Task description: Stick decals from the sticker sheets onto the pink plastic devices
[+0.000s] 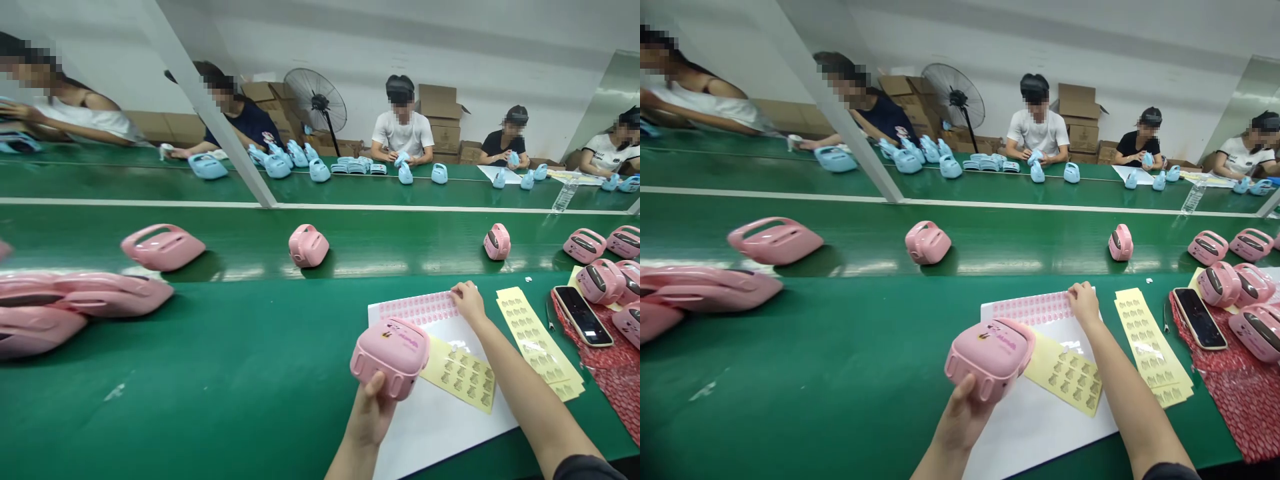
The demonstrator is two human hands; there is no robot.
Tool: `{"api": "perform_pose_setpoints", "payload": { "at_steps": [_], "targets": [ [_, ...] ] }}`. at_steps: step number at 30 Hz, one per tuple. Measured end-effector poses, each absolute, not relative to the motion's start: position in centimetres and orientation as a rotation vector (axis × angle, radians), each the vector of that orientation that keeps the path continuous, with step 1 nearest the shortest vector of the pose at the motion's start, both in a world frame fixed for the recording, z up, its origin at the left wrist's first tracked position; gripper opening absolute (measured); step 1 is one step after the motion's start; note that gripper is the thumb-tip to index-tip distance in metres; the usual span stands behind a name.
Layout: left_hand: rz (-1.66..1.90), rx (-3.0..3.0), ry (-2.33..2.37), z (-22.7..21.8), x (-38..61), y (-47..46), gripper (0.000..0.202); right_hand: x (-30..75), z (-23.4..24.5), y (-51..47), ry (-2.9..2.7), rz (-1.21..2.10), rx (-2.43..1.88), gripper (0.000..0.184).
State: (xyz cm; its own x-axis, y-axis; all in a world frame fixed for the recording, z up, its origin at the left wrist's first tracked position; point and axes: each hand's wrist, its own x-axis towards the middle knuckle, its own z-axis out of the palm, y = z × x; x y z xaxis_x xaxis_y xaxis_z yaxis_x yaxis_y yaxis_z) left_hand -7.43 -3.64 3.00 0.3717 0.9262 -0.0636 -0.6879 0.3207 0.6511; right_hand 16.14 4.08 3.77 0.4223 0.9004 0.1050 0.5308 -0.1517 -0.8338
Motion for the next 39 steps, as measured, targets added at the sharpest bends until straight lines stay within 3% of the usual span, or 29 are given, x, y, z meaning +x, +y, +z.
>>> {"api": "perform_pose_setpoints", "payload": {
  "at_steps": [4,7,12,16,39],
  "targets": [
    [1.197,1.009,0.748,4.5,-7.6,-3.8,0.096,15.0,5.1,2.6,-1.195,0.595,-1.73,0.014],
    [1.17,1.418,0.861,4.9,-7.7,-3.6,0.088,13.5,7.2,0.4,-1.259,0.795,-1.541,0.015],
    [1.045,1.834,0.664,5.1,-7.7,-2.6,0.078,11.3,10.5,-3.7,-1.438,1.166,-1.173,0.014],
    [1.03,1.833,0.644,5.4,-7.3,-2.4,0.077,10.7,11.5,-5.2,-1.486,1.108,-1.293,0.008],
    [1.005,1.702,0.673,5.7,-6.8,-2.8,0.071,10.0,10.7,-6.4,-1.445,0.946,-1.38,0.011]
  ]
}}
